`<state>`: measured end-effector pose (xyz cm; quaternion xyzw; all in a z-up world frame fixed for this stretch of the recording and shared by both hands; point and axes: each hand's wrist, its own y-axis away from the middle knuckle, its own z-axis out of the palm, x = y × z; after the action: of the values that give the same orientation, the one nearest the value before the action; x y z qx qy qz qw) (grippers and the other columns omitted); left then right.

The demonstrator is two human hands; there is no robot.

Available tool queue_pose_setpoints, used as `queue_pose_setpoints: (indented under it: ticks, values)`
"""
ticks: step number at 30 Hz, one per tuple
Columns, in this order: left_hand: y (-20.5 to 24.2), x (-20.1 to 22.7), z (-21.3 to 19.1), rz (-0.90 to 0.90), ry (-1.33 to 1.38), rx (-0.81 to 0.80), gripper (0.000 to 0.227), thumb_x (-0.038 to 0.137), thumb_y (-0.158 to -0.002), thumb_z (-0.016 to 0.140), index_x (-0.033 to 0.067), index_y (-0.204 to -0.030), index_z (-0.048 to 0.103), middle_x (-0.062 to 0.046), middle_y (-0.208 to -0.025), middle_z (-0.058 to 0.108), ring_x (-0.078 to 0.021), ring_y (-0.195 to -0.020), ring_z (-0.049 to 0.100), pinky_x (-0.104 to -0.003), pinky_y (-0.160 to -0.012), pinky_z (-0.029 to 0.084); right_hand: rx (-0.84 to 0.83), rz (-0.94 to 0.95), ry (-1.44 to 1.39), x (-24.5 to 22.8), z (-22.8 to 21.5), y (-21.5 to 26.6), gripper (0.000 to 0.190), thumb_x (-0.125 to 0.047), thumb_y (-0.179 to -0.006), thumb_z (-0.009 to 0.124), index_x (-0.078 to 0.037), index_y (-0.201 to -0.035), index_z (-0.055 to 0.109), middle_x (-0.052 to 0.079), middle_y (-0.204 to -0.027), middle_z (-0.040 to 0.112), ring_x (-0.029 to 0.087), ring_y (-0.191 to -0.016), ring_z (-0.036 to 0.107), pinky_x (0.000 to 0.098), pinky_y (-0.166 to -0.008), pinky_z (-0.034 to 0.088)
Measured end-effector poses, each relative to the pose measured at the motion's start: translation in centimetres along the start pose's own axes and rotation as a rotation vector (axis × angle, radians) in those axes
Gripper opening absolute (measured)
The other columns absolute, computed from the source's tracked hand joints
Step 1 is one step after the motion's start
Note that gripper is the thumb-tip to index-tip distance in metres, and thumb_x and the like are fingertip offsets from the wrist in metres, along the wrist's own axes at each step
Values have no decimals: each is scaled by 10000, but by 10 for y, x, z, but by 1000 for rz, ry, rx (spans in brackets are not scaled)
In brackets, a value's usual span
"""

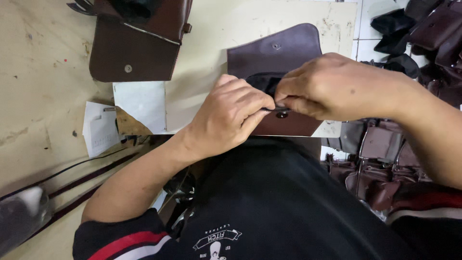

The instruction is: The person turns a brown leather pouch inside out, aligns and smooths the zipper edges, and repeatedly opens and closes the zipper to check its function. The person then picks up a pair of scissors and briefly trims a thread before placing the pouch aside.

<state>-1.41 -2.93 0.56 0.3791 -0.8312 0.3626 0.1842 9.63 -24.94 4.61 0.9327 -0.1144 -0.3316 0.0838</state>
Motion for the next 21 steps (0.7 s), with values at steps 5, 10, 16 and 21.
queue_pose_setpoints:
  ticks: [5,10,16,21]
  values:
    - [-1,-4,4,-110,4,-117,38,102,-989,637,93,-1003,671,-18,-989,723,-248,-920,649,-399,-869,381,166,-15,533,-8,18,3,273,54,-1040,591,-86,-826,495,1,-652,435,145,-464,421,304,-390,473]
    - [-4,-7,4,-165,76,-56,54,91,-941,707,87,-973,664,-20,-978,748,-239,-871,671,-401,-812,398,328,-74,138,-4,12,21,106,-96,-1038,619,-14,-980,653,69,-735,625,202,-504,613,307,-449,578]
    - [-5,-8,5,-173,159,-11,100,41,-891,787,79,-909,696,-26,-956,775,-202,-925,727,-367,-840,445,402,34,-126,-3,23,39,263,-215,-912,710,-10,-1077,709,123,-994,742,275,-856,730,377,-781,596]
    - [-5,-6,3,-186,186,1,71,30,-881,775,70,-893,717,-44,-974,779,-207,-907,722,-380,-854,436,488,14,-215,-10,25,36,160,-76,-931,699,27,-1054,706,141,-980,723,269,-883,710,365,-837,578]
